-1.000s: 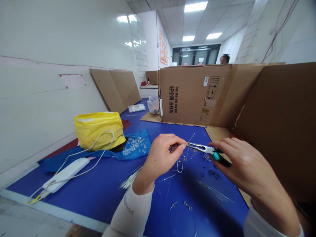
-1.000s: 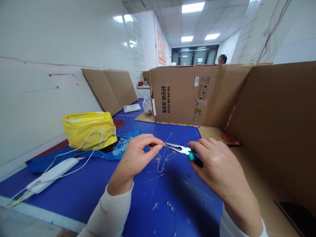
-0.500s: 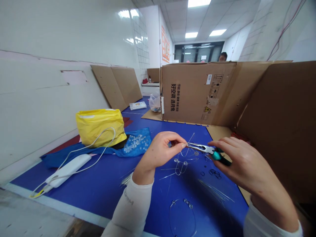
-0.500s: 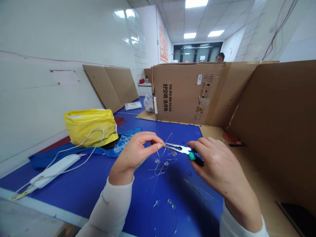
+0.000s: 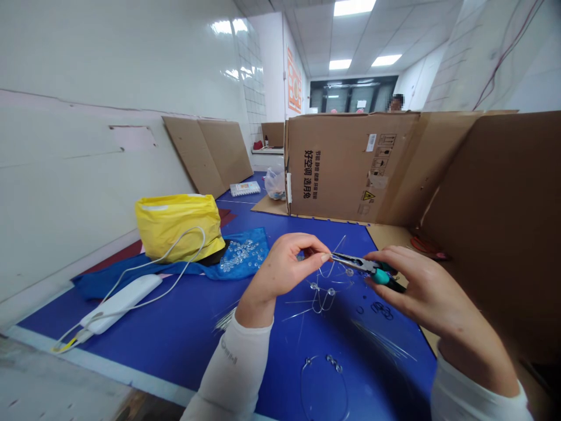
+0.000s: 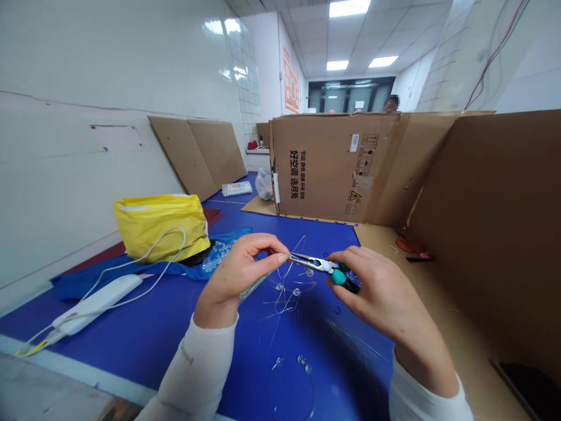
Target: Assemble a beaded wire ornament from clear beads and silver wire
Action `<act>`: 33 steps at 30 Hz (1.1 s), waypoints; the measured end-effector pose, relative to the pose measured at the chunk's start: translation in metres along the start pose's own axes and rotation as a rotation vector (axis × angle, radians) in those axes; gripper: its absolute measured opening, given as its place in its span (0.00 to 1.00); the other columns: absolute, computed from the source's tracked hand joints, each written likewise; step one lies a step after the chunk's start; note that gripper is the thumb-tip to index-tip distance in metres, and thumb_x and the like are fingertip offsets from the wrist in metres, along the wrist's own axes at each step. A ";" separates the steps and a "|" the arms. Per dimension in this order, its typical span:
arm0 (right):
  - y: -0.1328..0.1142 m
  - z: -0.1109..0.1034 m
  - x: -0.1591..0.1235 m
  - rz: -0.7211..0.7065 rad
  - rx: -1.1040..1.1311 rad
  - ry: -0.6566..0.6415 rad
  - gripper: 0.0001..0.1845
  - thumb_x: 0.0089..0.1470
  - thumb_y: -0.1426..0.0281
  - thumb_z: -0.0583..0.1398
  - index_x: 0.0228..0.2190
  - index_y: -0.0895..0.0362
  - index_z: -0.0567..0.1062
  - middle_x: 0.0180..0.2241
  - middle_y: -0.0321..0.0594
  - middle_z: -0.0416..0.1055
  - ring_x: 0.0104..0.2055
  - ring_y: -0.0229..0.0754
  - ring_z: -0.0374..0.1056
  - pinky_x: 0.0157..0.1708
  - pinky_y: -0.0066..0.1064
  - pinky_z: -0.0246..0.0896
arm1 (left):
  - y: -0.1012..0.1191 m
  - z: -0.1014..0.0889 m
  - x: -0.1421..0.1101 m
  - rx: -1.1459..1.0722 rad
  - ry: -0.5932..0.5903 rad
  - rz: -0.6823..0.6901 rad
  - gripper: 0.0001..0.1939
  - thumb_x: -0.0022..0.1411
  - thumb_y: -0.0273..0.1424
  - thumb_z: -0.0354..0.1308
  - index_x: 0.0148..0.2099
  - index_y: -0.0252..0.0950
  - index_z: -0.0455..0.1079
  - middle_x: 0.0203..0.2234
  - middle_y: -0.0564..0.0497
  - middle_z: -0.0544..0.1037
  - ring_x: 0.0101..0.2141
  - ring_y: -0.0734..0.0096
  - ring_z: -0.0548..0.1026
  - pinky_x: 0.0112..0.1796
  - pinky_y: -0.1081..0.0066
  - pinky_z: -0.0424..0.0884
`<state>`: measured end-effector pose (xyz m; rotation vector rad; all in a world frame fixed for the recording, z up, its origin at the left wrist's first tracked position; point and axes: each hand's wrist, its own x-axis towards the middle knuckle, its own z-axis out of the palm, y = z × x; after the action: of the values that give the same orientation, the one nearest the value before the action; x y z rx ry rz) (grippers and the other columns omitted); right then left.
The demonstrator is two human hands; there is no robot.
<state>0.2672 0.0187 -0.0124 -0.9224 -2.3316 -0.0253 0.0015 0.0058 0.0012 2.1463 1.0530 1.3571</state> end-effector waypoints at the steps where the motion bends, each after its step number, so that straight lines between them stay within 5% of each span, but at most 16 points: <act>1: 0.000 0.000 0.000 0.004 0.005 -0.002 0.12 0.61 0.68 0.60 0.46 0.53 0.77 0.39 0.42 0.79 0.39 0.47 0.76 0.37 0.38 0.71 | 0.000 0.000 0.000 -0.001 0.001 -0.001 0.07 0.63 0.28 0.61 0.32 0.38 0.79 0.26 0.51 0.81 0.28 0.69 0.75 0.31 0.70 0.67; 33: -0.002 -0.001 -0.004 0.040 -0.016 -0.016 0.13 0.61 0.65 0.59 0.46 0.53 0.78 0.38 0.43 0.78 0.37 0.48 0.74 0.36 0.41 0.70 | -0.004 0.000 0.000 -0.074 -0.028 -0.023 0.06 0.63 0.28 0.62 0.34 0.36 0.80 0.28 0.51 0.82 0.30 0.72 0.74 0.33 0.71 0.67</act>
<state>0.2687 0.0147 -0.0137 -0.9800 -2.3304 -0.0197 0.0001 0.0087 -0.0013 2.0876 0.9986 1.3304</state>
